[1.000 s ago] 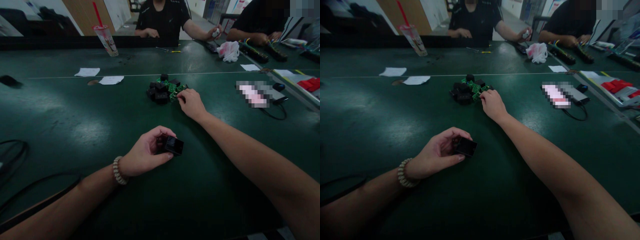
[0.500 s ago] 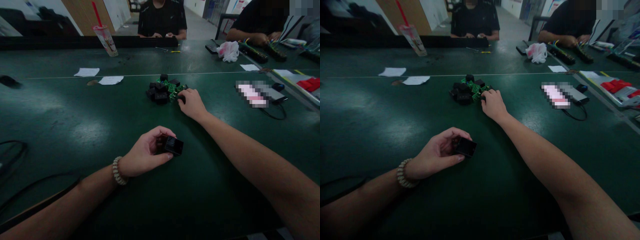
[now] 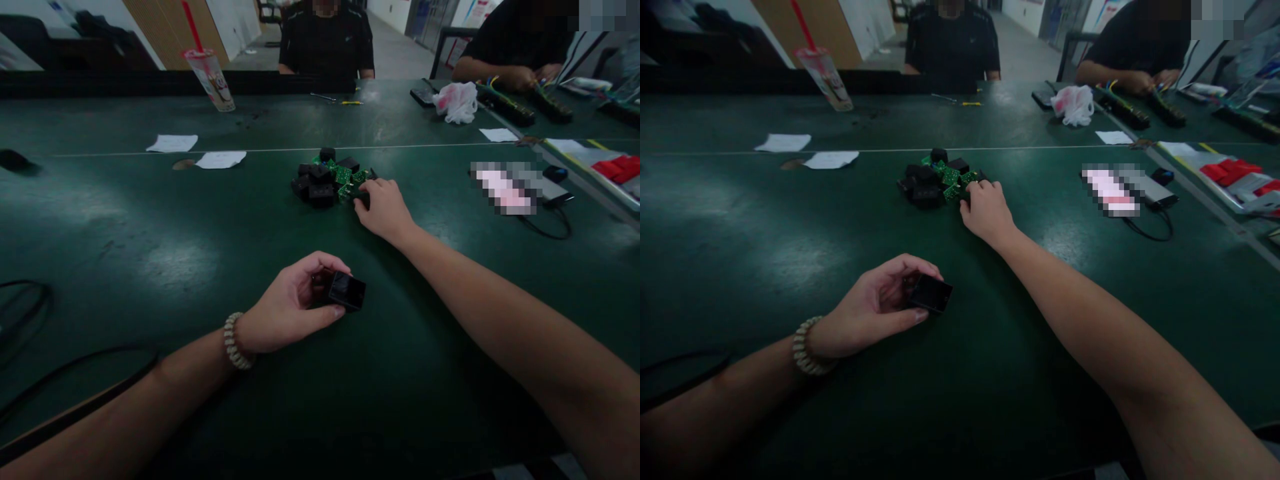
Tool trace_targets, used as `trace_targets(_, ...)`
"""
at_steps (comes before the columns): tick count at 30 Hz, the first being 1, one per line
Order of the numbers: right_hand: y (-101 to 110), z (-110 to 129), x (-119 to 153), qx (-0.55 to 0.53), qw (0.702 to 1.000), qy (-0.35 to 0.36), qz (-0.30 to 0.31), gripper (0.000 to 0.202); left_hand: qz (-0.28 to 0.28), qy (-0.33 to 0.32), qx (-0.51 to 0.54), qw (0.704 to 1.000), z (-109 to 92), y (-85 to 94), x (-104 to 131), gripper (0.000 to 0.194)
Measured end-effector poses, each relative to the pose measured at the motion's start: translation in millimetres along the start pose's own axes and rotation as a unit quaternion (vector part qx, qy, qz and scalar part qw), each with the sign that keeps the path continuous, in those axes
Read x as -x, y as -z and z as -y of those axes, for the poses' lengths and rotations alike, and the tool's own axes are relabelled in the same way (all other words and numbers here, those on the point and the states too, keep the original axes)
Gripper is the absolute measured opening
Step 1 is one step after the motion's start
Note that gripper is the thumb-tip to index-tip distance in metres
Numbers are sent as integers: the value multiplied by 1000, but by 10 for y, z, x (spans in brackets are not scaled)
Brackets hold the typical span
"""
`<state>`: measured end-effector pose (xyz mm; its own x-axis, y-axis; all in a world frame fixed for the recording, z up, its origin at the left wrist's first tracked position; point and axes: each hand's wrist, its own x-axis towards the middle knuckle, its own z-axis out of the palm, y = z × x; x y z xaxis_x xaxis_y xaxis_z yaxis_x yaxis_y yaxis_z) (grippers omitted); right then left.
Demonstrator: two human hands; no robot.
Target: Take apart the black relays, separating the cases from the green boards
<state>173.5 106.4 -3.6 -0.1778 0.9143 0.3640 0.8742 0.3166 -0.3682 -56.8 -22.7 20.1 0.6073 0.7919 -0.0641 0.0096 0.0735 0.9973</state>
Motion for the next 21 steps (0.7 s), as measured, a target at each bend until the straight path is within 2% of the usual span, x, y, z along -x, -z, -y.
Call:
trace_targets(6,-2,3,2,29,1000,1,-6,23,2,-4,-2,1000,3,2,8,44)
trace_targets(13,-38,-29,-3,18,1000,-18,-13,33,1,-1,1,1000,3,-3,-5,45)
trace_targets(17,-45,10,36,24,999,22,-35,38,1,-4,-1,1000,9,1,4,44)
trace_targets(21,-30,16,72,-25,994,90,-59,35,4,-5,0,1000,10,-2,5,44)
